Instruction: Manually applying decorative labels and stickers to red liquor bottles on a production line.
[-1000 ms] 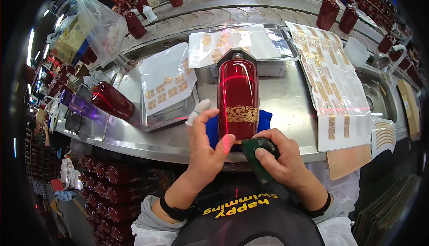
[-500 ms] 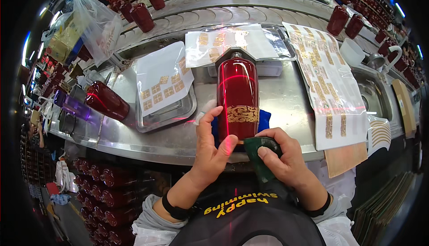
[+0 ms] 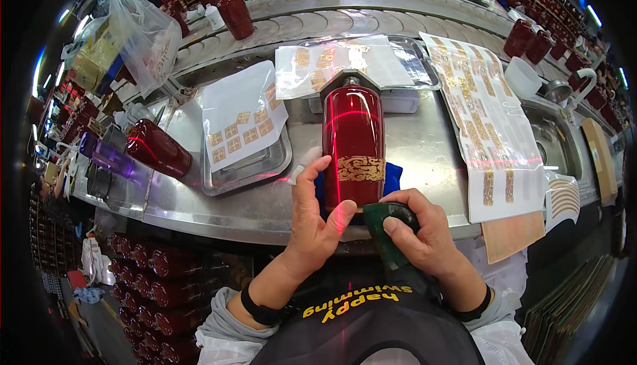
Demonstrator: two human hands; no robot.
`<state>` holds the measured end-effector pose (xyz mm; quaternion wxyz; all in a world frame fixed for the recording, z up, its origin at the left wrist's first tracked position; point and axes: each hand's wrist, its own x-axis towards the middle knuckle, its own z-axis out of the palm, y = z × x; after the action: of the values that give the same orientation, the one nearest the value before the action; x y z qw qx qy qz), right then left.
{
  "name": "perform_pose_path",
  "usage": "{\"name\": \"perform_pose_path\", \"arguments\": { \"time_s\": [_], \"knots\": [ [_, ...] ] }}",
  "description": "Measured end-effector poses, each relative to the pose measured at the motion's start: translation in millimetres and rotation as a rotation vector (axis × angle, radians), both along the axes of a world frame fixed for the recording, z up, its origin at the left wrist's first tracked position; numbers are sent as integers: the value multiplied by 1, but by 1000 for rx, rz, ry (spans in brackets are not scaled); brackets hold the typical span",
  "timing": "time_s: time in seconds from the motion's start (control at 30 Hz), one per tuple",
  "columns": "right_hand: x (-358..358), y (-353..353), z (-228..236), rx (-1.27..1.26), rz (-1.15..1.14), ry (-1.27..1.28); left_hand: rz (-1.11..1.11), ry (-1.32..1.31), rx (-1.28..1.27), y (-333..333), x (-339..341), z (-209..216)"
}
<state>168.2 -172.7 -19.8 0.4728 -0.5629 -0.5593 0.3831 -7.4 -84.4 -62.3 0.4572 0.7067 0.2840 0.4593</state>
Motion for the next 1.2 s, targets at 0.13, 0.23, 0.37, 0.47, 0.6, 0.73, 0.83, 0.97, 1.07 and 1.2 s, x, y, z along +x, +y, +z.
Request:
{"name": "perform_pose_path", "arguments": {
  "time_s": [0.13,0.23,0.37,0.47,0.6,0.73,0.83,0.97,1.07,1.2],
  "knots": [
    [0,0,0,-7,11,-6,27,49,69,0,0,-1],
    [0,0,-1,13,23,4,23,52,71,2,0,-4],
    [-1,-1,-2,14,8,-8,9,81,27,2,-1,-6],
    [1,-1,-4,32,-6,-18,11,-112,-25,-1,-5,-6],
    [3,-1,-6,18,-22,-12,213,194,475,-6,-25,1],
    [4,-1,-8,4,-24,21,193,379,725,-11,-32,2],
    [5,-2,-8,5,-31,7,223,473,864,-10,-33,2],
    [6,-2,-8,18,-26,13,210,494,939,-9,-34,4],
    [8,-2,-8,17,-29,9,197,539,1007,-9,-34,4],
    [9,-2,-9,2,-23,23,179,534,1005,-7,-34,6]
  ]
}}
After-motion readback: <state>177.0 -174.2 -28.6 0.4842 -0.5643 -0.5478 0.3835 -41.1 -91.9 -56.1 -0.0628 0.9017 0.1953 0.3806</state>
